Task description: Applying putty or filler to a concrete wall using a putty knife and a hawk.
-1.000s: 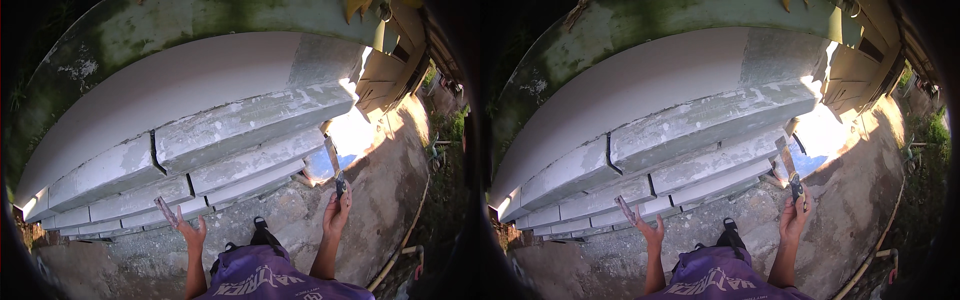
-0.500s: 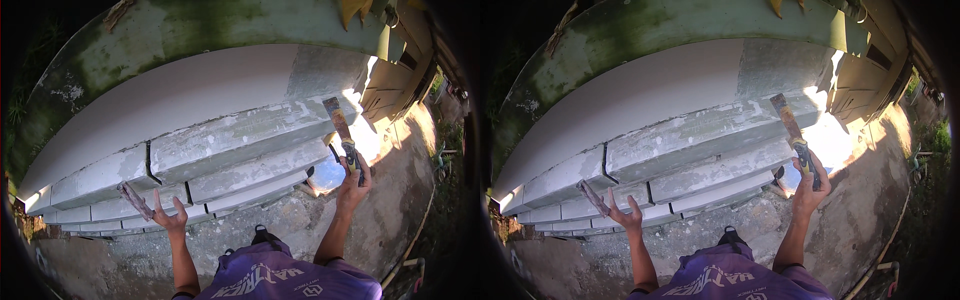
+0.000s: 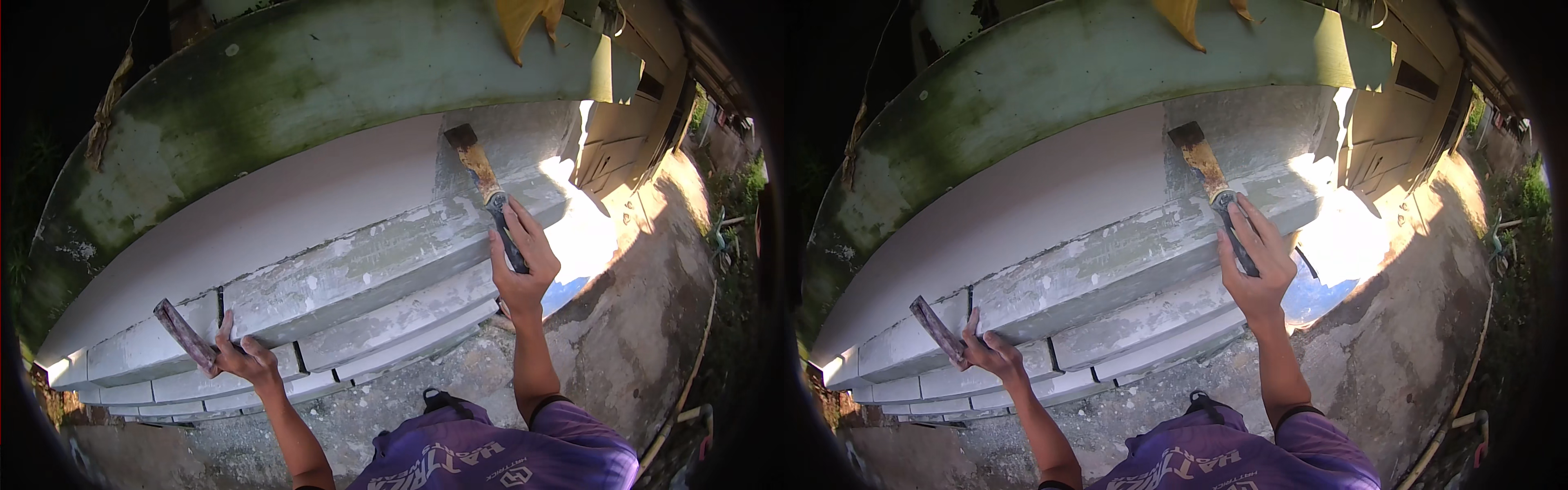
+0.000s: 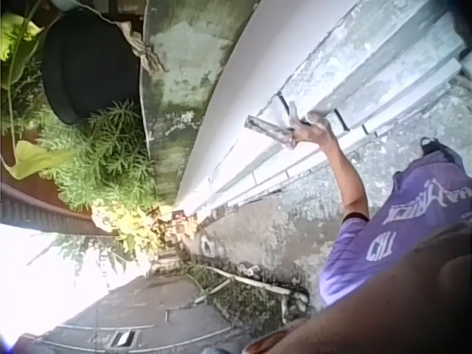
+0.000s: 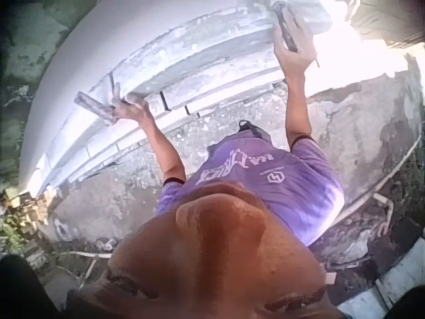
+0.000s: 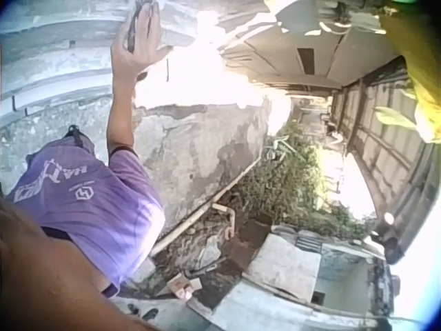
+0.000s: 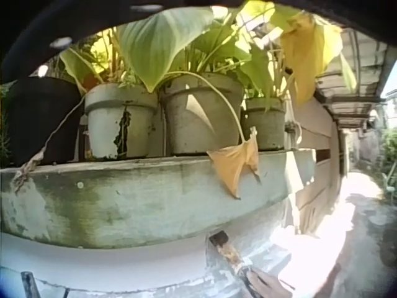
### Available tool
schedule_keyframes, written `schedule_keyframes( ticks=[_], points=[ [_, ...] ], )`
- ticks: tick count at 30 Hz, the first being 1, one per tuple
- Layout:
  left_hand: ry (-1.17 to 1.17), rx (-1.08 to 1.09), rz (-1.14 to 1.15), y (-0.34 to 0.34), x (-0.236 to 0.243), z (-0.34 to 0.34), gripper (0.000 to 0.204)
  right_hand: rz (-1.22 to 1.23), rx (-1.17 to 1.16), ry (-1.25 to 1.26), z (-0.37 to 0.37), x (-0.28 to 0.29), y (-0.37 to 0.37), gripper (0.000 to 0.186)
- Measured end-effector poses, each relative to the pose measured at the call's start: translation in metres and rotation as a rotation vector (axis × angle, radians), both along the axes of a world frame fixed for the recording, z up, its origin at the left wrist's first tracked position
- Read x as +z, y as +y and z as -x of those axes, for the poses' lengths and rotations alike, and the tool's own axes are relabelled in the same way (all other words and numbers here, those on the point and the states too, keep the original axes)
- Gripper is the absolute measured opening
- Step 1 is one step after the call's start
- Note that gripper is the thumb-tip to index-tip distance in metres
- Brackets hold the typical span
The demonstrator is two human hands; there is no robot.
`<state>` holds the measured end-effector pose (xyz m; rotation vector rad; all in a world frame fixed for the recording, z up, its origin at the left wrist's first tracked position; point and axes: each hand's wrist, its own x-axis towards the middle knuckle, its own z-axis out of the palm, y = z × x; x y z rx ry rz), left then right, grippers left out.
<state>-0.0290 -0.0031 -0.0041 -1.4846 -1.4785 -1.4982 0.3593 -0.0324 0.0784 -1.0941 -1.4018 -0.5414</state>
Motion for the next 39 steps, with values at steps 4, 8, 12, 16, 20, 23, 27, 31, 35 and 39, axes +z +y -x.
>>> schedule_keyframes(
  ticks=[4, 8, 12, 16, 20, 23, 27, 31, 35, 39],
  points=[
    [0.013, 0.113, -0.054, 0.005, -0.001, -0.003, 0.068, -0.034, -0.079, -0.035, 0.017, -0.007, 0.004, 0.038],
    [0.020, 0.109, -0.059, 0.006, -0.006, 0.001, 0.069, -0.057, -0.099, -0.005, 0.031, -0.018, 0.010, 0.035],
    [0.014, 0.113, -0.076, 0.009, -0.009, 0.001, 0.067, -0.072, -0.107, 0.043, 0.038, -0.027, 0.015, 0.035],
    [0.021, 0.126, -0.098, 0.011, -0.012, 0.003, 0.065, -0.091, -0.076, 0.088, 0.046, -0.029, 0.019, 0.035],
    [0.027, 0.132, -0.102, 0.010, -0.012, 0.005, 0.063, -0.111, -0.070, 0.120, 0.050, -0.034, 0.022, 0.035],
    [0.042, 0.145, -0.104, 0.010, -0.013, 0.007, 0.062, -0.099, -0.104, 0.140, 0.050, -0.036, 0.024, 0.033],
    [0.066, 0.146, -0.115, 0.010, -0.009, 0.004, 0.061, -0.132, -0.096, 0.150, 0.051, -0.036, 0.026, 0.033],
    [0.037, 0.110, -0.104, 0.012, -0.014, 0.008, 0.060, -0.144, -0.115, 0.143, 0.051, -0.035, 0.028, 0.033],
    [0.041, 0.154, -0.101, 0.011, -0.010, 0.005, 0.060, -0.140, -0.092, 0.159, 0.052, -0.036, 0.029, 0.033],
    [0.075, 0.145, -0.113, 0.010, -0.009, 0.005, 0.059, -0.145, -0.101, 0.162, 0.052, -0.036, 0.028, 0.033]
  ],
)
